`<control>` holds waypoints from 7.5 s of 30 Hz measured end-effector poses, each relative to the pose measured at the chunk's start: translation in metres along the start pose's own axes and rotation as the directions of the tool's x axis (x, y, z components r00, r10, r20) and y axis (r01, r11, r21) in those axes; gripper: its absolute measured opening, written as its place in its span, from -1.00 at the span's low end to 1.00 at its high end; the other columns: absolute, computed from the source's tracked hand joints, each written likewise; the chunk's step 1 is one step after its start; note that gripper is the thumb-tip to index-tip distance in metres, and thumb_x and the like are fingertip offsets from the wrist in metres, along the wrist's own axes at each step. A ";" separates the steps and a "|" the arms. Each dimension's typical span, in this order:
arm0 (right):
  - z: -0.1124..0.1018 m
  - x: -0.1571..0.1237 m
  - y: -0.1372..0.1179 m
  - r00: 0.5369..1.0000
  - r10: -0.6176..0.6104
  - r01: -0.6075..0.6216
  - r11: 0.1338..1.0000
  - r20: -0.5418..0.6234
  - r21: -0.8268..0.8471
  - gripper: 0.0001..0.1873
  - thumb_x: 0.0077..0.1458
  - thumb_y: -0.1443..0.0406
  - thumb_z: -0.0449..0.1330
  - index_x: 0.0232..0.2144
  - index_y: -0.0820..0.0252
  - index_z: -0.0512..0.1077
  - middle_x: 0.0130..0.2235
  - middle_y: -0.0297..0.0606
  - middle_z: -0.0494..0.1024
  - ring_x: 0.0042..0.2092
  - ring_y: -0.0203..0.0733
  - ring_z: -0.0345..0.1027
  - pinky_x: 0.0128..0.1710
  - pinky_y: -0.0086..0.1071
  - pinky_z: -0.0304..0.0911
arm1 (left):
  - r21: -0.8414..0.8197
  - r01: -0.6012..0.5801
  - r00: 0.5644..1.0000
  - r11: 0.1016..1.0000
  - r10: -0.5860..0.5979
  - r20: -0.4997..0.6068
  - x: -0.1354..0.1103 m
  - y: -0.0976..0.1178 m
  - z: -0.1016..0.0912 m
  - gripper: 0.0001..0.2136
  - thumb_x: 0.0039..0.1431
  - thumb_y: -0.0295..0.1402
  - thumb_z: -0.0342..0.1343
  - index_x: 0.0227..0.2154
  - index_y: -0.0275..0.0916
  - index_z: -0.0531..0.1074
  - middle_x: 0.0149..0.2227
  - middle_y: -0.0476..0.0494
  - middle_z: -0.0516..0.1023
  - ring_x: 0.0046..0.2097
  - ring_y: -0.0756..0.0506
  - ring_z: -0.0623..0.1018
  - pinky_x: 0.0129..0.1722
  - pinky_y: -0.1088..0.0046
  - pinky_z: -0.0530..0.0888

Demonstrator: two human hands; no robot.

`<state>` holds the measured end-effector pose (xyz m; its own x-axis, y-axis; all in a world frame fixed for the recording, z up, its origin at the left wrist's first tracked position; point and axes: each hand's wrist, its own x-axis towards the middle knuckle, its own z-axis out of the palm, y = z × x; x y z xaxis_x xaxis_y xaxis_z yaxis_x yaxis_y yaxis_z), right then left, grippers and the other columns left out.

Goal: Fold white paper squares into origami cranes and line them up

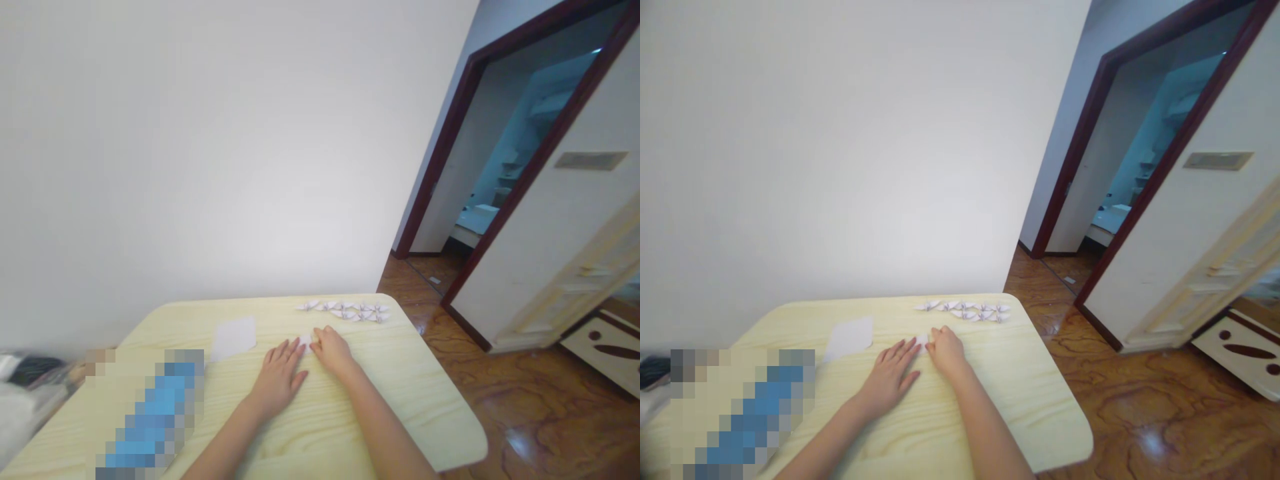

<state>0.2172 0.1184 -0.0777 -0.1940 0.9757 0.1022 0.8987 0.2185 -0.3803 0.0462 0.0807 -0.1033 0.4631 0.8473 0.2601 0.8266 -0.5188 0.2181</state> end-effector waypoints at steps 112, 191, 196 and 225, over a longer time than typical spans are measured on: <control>0.004 -0.038 -0.001 0.718 -0.696 0.683 0.702 0.008 -0.204 -0.83 0.14 0.31 0.02 -0.30 0.13 0.42 -0.28 -0.28 0.51 -0.22 -0.24 0.25 -0.21 -0.34 0.09 | 0.009 -0.133 0.984 0.991 0.131 0.120 -0.049 0.003 -0.027 -0.54 0.14 -0.19 -0.13 0.08 -0.23 0.10 0.15 -0.20 0.15 0.12 -0.19 0.18 0.03 0.21 0.16; -0.013 -0.038 0.008 0.788 -0.614 0.611 0.789 0.053 0.057 -0.77 0.09 0.35 0.03 -0.20 0.13 0.41 -0.15 -0.25 0.48 -0.11 -0.24 0.32 -0.08 -0.38 0.17 | -0.269 -0.207 0.975 0.941 0.219 0.018 -0.010 -0.023 -0.026 -0.82 0.16 -0.37 -0.09 -0.25 -0.13 0.40 -0.06 -0.03 0.45 0.08 -0.11 0.30 -0.02 0.28 0.28; -0.013 -0.037 0.007 0.795 -0.605 0.601 0.794 0.033 0.089 -0.78 0.12 0.29 0.02 -0.25 0.15 0.44 -0.18 -0.23 0.49 -0.12 -0.23 0.31 -0.09 -0.37 0.17 | -0.263 -0.227 0.973 0.938 0.228 -0.029 -0.007 -0.027 -0.019 -0.78 0.16 -0.36 -0.08 -0.19 -0.14 0.40 -0.14 -0.08 0.51 0.01 -0.11 0.38 -0.06 0.28 0.32; 0.010 -0.029 -0.005 0.966 -0.244 0.253 0.960 -0.084 0.117 -0.95 -0.11 0.31 0.20 -0.54 0.16 0.39 -0.21 -0.27 0.38 -0.11 -0.17 0.18 -0.10 -0.26 0.06 | -0.421 -0.027 0.991 0.907 -0.031 -0.130 -0.010 -0.009 -0.005 -0.82 0.04 -0.26 0.05 -0.38 -0.14 0.52 -0.16 -0.11 0.52 -0.06 -0.12 0.44 -0.04 0.23 0.36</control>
<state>0.2146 0.0896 -0.0876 -0.3738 0.8876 0.2693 0.7678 0.4590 -0.4471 0.0322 0.0762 -0.1035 0.3915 0.8410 0.3734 0.6028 -0.5409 0.5866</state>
